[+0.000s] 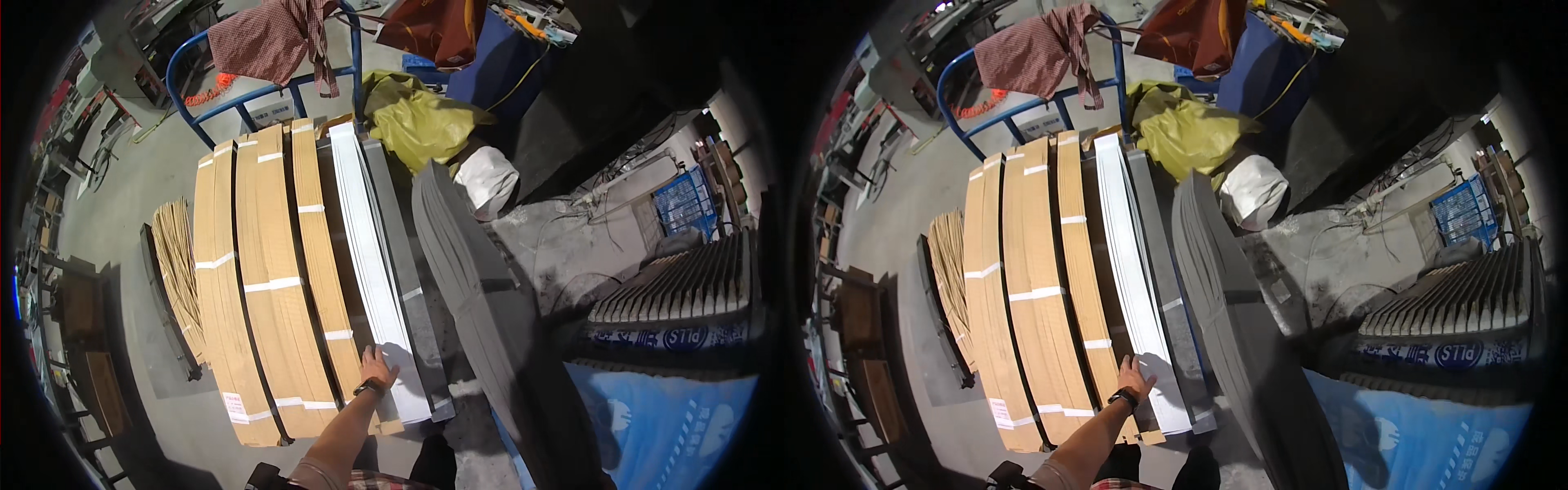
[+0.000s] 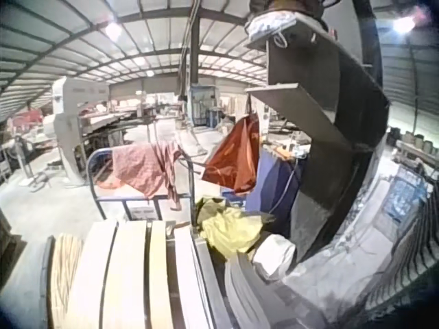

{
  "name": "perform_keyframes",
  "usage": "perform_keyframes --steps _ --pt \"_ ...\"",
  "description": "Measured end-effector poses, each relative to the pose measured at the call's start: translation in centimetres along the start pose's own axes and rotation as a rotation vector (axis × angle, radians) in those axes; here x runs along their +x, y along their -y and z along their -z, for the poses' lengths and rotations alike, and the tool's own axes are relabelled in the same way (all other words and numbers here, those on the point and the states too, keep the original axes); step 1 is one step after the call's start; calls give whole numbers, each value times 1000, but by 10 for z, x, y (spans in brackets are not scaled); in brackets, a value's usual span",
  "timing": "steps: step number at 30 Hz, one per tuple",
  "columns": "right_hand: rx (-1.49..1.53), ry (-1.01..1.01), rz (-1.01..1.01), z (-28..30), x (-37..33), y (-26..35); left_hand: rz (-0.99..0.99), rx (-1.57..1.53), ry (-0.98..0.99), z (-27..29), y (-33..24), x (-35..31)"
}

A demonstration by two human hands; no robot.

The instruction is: The person gathers white strips from under a blue tarp and places them on a metal table. They then move cardboard-wrapped items and gray strips from the floor onto a blue cart, handling the items one at a time.

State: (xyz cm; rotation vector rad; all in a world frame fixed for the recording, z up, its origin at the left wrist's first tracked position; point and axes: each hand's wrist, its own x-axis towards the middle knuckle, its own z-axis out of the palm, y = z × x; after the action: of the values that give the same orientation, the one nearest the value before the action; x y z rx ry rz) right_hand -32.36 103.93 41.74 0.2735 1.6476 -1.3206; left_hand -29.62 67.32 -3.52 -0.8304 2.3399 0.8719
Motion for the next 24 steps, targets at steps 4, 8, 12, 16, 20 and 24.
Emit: perform_keyframes --steps 4,8,12,16,20,24 --pt "88 59 144 -17 9 -19 75 -163 -196 0 -16 5" --pt "-671 -278 476 -22 84 -51 188 -225 -197 -22 -72 23" --pt "-554 -266 615 -49 198 -90 139 -436 -347 -39 -24 26" --pt "-837 -415 517 -127 257 -105 90 -1121 -295 -20 19 4" --pt "-1087 -599 424 -182 334 -187 133 -1331 -139 -10 19 -32" --pt "-1104 -465 484 -196 366 -200 72 -995 -218 -28 30 -41"
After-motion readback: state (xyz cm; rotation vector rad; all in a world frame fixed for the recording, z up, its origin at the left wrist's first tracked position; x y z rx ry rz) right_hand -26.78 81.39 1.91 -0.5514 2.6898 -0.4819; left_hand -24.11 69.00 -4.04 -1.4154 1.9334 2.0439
